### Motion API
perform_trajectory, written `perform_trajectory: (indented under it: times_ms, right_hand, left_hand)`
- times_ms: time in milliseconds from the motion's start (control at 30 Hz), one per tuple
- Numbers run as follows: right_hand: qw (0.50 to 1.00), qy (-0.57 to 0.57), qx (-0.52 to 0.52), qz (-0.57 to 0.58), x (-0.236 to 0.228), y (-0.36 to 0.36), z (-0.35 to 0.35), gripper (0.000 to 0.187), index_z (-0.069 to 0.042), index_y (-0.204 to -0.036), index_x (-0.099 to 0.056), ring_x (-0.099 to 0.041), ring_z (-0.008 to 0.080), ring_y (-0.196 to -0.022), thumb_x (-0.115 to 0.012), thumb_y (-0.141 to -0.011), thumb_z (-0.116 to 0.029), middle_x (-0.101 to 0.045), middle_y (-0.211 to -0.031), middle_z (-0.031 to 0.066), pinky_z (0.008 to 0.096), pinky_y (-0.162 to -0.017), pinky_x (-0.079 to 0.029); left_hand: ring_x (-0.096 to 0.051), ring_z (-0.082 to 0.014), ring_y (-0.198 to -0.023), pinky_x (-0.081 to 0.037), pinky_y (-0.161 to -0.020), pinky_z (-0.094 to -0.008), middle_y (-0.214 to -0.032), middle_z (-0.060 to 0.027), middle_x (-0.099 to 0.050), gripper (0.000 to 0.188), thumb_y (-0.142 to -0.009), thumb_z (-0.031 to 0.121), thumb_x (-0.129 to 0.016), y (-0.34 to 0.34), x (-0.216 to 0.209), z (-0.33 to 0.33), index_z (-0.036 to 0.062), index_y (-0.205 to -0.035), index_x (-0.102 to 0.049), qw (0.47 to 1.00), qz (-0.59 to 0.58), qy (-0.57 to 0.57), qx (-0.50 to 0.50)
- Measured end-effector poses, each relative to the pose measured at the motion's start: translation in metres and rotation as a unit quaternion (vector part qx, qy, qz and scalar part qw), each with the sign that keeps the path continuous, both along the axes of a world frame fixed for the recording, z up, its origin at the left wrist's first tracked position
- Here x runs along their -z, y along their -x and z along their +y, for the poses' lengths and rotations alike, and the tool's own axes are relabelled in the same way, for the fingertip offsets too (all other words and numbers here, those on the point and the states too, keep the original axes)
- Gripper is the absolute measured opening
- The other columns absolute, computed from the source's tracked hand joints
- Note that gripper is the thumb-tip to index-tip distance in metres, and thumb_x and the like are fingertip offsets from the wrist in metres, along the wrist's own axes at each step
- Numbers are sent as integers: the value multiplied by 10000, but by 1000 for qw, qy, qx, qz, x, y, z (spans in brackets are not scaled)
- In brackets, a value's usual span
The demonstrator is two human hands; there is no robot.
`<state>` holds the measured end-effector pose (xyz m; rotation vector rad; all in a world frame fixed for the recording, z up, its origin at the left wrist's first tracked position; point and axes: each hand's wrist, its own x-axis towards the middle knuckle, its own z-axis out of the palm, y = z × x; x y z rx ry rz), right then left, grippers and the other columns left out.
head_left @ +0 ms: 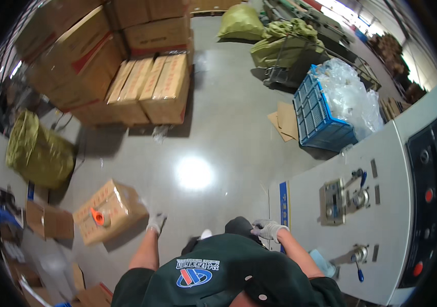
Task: The person is loading cardboard tubes onto an industrial machine, wrapping them in plastic film, and then placing the finished rolls into a large collection bin.
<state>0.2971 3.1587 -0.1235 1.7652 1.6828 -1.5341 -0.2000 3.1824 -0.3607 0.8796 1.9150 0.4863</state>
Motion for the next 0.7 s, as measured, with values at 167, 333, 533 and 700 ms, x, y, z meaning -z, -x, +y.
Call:
perform_trajectory:
  times_ms: [167,333,533,700]
  right_hand:
    - [995,8,52,-84,61,-77,119,531,-54,-1213,-515,-528,299,-1092,-541,-808,-396,-576,-1148,157,337,-922,-412]
    - [982,-40,-153,-106,129,-133,271,530,-90,-1187,-556,-451,296,-1188,-440,-812,-446,-515,-1253,119,385,-1010,-328]
    - [998,-21,-53,-24,31,-143,539,535,-106,-1238,-501,-475,311,-1157,-486,-831,-452,-511,-1253,130,369,-975,-370]
    - [993,-88,-76,-25,108,-177,711,564,-91,-1241,-497,-476,322,-1152,-503,-795,-437,-512,-1247,146,373,-973,-371]
  left_hand:
    - [-546,-131,-708,-459,-648,-260,-835,-56,-609,443,-801,175,-631,-182,-137,322,-62,-1157,-518,971,-80,-152,166]
    - [-598,-177,-849,-471,-779,-280,-948,-121,-641,404,-843,229,-598,-222,-138,454,-23,-1153,-540,946,-55,-121,296]
    - [-587,-188,-722,-483,-695,-322,-836,-79,-636,276,-805,250,-610,-111,-10,401,49,-995,-611,957,19,53,285]
    - [-593,-237,-774,-480,-731,-346,-857,-96,-636,259,-817,244,-583,-105,23,504,58,-996,-611,893,153,245,345]
